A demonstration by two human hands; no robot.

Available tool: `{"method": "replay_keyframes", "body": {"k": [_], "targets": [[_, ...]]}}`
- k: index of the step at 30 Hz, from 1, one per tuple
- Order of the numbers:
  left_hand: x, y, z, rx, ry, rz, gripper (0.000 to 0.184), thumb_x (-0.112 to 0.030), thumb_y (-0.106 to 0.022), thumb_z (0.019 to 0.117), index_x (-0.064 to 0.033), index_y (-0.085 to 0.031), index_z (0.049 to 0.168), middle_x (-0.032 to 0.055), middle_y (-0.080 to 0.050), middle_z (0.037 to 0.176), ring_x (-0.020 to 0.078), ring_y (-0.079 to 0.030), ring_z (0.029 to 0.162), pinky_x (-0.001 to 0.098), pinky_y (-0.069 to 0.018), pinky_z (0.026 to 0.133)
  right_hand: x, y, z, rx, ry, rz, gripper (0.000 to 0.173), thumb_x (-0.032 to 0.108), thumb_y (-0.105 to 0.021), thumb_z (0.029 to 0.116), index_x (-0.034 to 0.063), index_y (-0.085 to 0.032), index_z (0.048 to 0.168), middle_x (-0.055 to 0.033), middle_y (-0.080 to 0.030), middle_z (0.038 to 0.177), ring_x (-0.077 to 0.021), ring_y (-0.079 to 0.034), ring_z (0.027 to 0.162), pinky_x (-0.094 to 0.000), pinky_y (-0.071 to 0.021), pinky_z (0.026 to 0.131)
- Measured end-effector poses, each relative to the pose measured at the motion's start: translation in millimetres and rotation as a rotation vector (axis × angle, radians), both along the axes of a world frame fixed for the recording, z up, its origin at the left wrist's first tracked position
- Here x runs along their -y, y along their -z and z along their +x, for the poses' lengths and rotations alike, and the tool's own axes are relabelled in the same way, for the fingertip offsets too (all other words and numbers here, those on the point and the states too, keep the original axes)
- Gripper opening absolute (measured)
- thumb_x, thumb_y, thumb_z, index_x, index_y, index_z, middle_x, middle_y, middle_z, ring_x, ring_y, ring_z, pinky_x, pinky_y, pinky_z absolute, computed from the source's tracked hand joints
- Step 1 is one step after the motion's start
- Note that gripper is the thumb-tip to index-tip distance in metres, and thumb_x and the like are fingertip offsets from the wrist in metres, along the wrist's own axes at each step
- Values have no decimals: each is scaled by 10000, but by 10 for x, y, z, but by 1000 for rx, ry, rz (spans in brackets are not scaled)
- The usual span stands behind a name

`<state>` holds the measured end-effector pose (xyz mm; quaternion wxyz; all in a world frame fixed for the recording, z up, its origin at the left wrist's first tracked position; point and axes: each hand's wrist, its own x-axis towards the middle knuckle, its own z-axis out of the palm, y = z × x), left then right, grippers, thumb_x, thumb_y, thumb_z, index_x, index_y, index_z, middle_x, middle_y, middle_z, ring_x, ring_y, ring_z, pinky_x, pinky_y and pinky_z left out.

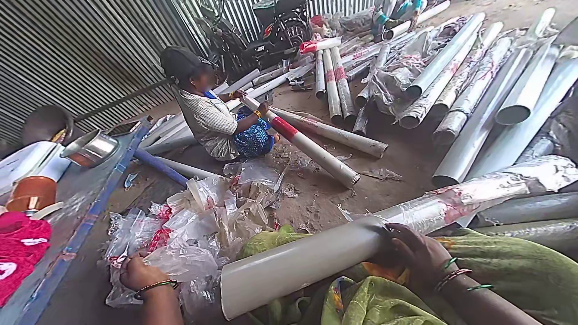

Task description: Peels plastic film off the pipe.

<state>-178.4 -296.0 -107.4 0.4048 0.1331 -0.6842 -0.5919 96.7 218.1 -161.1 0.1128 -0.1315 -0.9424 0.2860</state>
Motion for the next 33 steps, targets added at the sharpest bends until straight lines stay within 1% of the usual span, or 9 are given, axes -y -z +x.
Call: {"method": "replay_keyframes", "body": {"k": [4, 10, 14, 16, 18, 20, 25, 29, 33], "targets": [[-248, -111, 173, 44, -17, -35, 125, 15, -397, 960, 29, -512, 915, 41, -469, 878, 36, -506, 799, 186, -427, 799, 3, -26, 2, 15, 2, -17, 471, 294, -470, 1008, 5, -621, 1348, -275, -719, 1042, -513, -702, 915, -692, -509, 766], [-207, -26, 144, 53, 55, -102, 239, -42, -305, 1021, -48, -464, 841, -35, -412, 800, -6, -438, 722, 166, -396, 748, 19, -77, 2, 31, 5, -40, 473, 293, -473, 1006, 3, -618, 1351, -288, -712, 1041, -523, -695, 914, -693, -500, 761], [-376, -121, 186, 119, 41, -77, 393, -254, -290, 1123, -76, -479, 829, -64, -408, 744, -14, -438, 650, 174, -402, 702, 23, -78, 4, 3, 1, -32, 477, 292, -474, 1000, -7, -622, 1340, -285, -711, 984, -524, -694, 863, -692, -500, 723], [-419, -124, 176, 233, 26, -122, 453, -300, -210, 1133, -33, -517, 936, -10, -459, 839, 13, -481, 749, 203, -413, 776, 19, -75, 3, 10, 2, -37, 469, 285, -482, 1002, -3, -620, 1346, -286, -711, 987, -521, -693, 865, -692, -497, 726], [-436, -123, 179, 359, 26, -216, 459, -211, -259, 1121, 118, -574, 1182, 207, -581, 1141, 174, -538, 1030, 336, -393, 980, 18, -79, 3, 15, -1, -42, 467, 276, -485, 1004, -6, -614, 1352, -289, -709, 998, -524, -692, 878, -694, -497, 736], [-433, -122, 166, 444, 63, -280, 451, -164, -281, 1120, 159, -523, 1321, 317, -539, 1355, 283, -513, 1245, 398, -336, 1106, 20, -78, 6, 7, -1, -44, 464, 269, -490, 1001, -11, -618, 1348, -296, -709, 1007, -533, -691, 883, -699, -495, 737], [-306, -132, 82, 412, 85, -250, 393, -151, -369, 1112, 120, -517, 1354, 284, -544, 1361, 232, -535, 1212, 354, -376, 1067, 21, -73, 3, -4, -2, -46, 451, 251, -496, 999, -8, -618, 1348, -289, -709, 990, -521, -692, 858, -693, -497, 731], [-103, -274, 41, 399, 6, -313, 388, -171, -439, 1097, 88, -554, 1361, 255, -563, 1397, 218, -528, 1307, 333, -359, 1123, 16, -81, 2, 9, -4, -54, 448, 250, -488, 1003, -4, -617, 1349, -281, -706, 977, -516, -690, 860, -689, -499, 736], [160, -475, -24, 401, -156, -296, 476, -249, -464, 1099, 110, -492, 1411, 253, -528, 1446, 205, -497, 1358, 285, -326, 1153, 29, -108, 7, 18, -5, -46, 451, 260, -488, 1005, -3, -618, 1347, -293, -707, 1003, -526, -690, 876, -696, -496, 741]]}}
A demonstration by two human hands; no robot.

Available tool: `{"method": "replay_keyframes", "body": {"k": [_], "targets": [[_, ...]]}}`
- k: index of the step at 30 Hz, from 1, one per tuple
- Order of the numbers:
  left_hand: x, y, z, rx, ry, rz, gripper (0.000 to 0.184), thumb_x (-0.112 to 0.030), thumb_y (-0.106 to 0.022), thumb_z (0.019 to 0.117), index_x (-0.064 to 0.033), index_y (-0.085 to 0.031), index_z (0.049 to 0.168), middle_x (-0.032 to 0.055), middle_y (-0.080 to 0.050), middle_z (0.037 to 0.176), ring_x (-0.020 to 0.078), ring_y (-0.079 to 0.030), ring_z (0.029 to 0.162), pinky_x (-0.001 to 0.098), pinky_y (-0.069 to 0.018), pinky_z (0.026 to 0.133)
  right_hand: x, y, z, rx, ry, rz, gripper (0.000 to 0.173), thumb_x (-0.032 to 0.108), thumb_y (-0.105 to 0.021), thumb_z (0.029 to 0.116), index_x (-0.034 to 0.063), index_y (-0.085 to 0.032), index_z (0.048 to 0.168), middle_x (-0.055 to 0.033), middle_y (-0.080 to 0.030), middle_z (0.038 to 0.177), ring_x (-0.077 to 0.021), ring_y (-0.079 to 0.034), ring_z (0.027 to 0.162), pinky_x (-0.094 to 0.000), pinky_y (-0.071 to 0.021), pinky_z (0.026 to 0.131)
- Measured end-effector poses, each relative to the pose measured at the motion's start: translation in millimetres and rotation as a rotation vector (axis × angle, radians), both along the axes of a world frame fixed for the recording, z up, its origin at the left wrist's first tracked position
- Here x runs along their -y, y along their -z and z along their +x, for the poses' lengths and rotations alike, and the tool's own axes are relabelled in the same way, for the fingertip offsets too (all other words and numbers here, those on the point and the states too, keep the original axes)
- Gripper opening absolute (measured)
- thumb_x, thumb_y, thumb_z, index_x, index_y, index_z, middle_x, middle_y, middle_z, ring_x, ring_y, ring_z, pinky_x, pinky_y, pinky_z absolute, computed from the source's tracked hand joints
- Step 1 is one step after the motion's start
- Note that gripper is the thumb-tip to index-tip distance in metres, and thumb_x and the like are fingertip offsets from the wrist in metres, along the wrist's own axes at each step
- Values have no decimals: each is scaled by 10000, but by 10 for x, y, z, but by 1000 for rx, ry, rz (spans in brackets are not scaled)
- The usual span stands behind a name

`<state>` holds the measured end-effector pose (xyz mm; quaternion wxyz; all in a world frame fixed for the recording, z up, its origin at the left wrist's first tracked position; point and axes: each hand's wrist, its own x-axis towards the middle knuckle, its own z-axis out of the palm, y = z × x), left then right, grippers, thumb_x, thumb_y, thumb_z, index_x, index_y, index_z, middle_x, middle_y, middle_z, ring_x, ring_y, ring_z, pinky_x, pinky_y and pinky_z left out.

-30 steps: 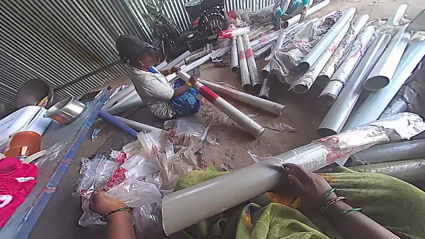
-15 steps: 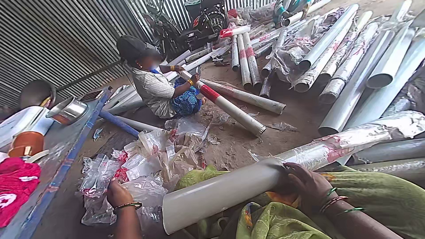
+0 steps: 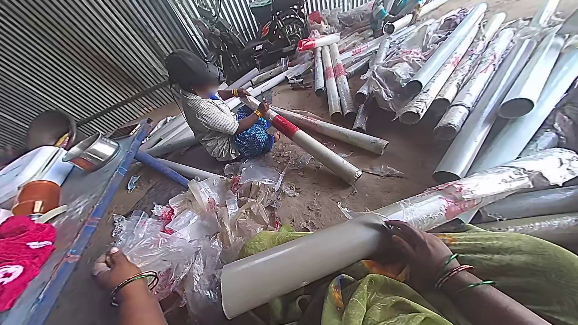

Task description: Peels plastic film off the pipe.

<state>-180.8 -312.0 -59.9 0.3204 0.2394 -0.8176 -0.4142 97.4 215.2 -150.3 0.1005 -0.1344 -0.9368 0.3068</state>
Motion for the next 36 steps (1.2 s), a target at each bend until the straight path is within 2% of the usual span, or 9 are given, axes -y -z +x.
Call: {"method": "replay_keyframes", "body": {"k": [7, 12, 16, 19, 24, 28, 32, 34, 36], "targets": [[364, -108, -30, 157, -309, 12, 556, -390, -277, 1116, 3, -625, 1299, 78, -651, 1338, 129, -593, 1262, 325, -449, 1037, -23, 9, 1, 20, -10, -1, 444, 245, -506, 1003, -2, -608, 1358, -295, -710, 1028, -527, -694, 900, -694, -502, 760], [817, 228, -182, 377, -343, -131, 388, -295, -436, 1052, -101, -686, 1276, 31, -649, 1369, 156, -569, 1323, 412, -417, 1091, -42, 0, -8, 83, -10, -14, 430, 234, -512, 1025, 18, -589, 1389, -293, -706, 1054, -521, -690, 923, -690, -494, 785], [1005, 418, -167, 230, -267, -106, 399, -121, -501, 983, -28, -609, 1356, 80, -630, 1385, 143, -563, 1321, 330, -421, 1106, -50, 9, -3, 78, -14, -11, 432, 240, -511, 1028, 24, -588, 1395, -288, -707, 1052, -516, -690, 913, -688, -495, 785], [878, 308, -11, 240, -202, -62, 458, -171, -500, 1035, 10, -501, 1456, 141, -559, 1471, 189, -501, 1391, 363, -364, 1162, -49, 18, -5, 66, -13, -4, 439, 246, -510, 1020, 23, -592, 1388, -287, -707, 1050, -514, -691, 907, -685, -497, 779], [573, 358, 80, 16, 109, 85, 419, -108, -517, 1050, 133, -491, 1393, 290, -513, 1419, 217, -545, 1238, 302, -412, 1069, -58, 11, -9, 88, -16, -17, 432, 241, -509, 1032, 31, -580, 1404, -291, -702, 1066, -514, -688, 928, -683, -495, 799], [72, 374, 442, 237, 572, 135, 368, -189, -396, 1103, 122, -474, 1285, 89, -584, 1038, 33, -644, 831, 215, -547, 798, -66, -34, -13, 139, -27, -47, 434, 258, -497, 1051, 46, -560, 1424, -289, -694, 1118, -513, -679, 987, -678, -489, 844], [-329, 285, 926, 512, 1099, -26, 496, -247, -392, 1069, 202, -473, 1263, 78, -641, 1112, -14, -638, 965, 211, -520, 921, -103, -89, -4, 207, -51, -84, 453, 291, -468, 1079, 45, -527, 1455, -292, -667, 1209, -500, -660, 1078, -662, -473, 923], [-540, 245, 1182, 538, 1116, -82, 616, -374, -459, 1067, 208, -479, 1267, 84, -647, 1136, -62, -608, 989, 171, -490, 943, -109, -126, -13, 246, -49, -106, 448, 296, -466, 1089, 53, -525, 1460, -283, -665, 1219, -484, -657, 1095, -647, -471, 942], [-680, 320, 1357, 499, 1008, -38, 442, -167, -497, 1040, 208, -499, 1276, 167, -656, 1183, 7, -624, 1052, 202, -484, 992, -119, -137, -19, 277, -50, -123, 438, 302, -457, 1097, 69, -528, 1461, -265, -669, 1223, -460, -656, 1111, -625, -469, 954]]}}
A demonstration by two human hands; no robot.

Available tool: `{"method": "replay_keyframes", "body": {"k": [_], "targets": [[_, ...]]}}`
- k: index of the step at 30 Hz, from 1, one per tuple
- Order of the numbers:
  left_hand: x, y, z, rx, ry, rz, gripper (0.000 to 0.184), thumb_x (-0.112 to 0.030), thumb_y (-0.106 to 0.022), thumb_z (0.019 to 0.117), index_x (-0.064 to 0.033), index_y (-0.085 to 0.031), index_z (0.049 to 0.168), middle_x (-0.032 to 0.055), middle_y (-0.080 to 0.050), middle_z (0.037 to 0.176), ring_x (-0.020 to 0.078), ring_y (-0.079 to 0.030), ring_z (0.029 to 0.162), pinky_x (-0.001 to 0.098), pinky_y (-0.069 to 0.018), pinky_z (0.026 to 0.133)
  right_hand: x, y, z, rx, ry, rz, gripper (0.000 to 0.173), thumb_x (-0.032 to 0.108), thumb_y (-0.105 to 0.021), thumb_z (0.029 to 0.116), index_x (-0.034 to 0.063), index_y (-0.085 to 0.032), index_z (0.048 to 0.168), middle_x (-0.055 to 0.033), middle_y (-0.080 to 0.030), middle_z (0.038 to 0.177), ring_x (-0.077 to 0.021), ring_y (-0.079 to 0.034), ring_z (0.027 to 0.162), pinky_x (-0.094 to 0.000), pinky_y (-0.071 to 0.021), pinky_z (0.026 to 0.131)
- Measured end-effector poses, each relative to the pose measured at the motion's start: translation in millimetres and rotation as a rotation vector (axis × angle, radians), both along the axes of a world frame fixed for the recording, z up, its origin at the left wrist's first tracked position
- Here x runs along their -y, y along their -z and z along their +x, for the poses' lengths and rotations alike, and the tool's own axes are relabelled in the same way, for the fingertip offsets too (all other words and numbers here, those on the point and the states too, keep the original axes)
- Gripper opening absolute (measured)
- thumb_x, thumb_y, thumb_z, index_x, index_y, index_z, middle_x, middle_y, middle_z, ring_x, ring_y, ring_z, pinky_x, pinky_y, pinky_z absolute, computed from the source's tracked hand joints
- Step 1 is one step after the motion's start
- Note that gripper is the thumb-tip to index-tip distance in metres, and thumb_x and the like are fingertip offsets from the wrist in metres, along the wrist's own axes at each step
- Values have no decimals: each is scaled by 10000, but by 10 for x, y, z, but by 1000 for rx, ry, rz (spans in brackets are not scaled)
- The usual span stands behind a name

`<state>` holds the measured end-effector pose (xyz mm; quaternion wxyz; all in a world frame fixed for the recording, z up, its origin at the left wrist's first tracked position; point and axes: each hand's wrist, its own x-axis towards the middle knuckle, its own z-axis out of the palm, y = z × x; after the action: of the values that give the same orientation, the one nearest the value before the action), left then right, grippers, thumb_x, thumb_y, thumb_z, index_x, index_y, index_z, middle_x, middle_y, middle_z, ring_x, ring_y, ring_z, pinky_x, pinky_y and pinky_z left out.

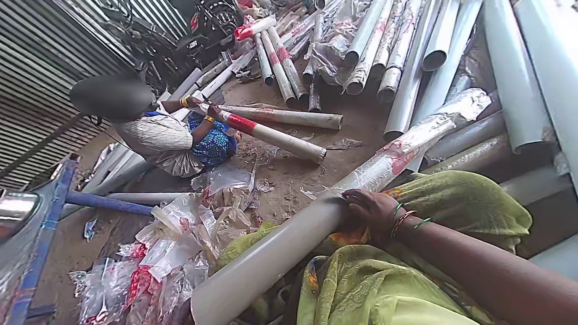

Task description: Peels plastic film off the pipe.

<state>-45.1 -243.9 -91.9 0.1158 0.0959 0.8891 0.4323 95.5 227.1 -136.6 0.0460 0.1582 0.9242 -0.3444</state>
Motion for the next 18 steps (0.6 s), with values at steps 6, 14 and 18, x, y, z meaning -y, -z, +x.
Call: {"method": "replay_keyframes", "body": {"k": [6, 14, 18], "targets": [[187, 365, -30, -112, 30, 79, 453, -95, -388, 1053, 208, -394, 1389, 243, -591, 1323, 74, -605, 1191, 233, -463, 1054, -38, -3, -2, 35, -13, -40, 434, 319, -453, 1106, 85, -527, 1463, -241, -672, 1218, -421, -656, 1114, -601, -469, 970], [-200, 225, 216, -111, -198, 31, 399, -5, -450, 1026, 149, -402, 1391, 196, -586, 1287, 57, -593, 1134, 223, -462, 1017, -102, 23, 156, -141, 94, -183, 449, 264, -541, 1075, 94, -505, 1488, -212, -704, 1101, -386, -687, 1001, -600, -501, 913], [-522, -43, 382, -97, -289, 41, 400, 56, -422, 1008, 178, -396, 1388, 224, -564, 1315, 71, -583, 1146, 185, -446, 1020, -196, -76, 288, -234, 192, -257, 424, 234, -558, 1071, 63, -525, 1458, -226, -694, 1084, -395, -681, 976, -597, -499, 902]]}}
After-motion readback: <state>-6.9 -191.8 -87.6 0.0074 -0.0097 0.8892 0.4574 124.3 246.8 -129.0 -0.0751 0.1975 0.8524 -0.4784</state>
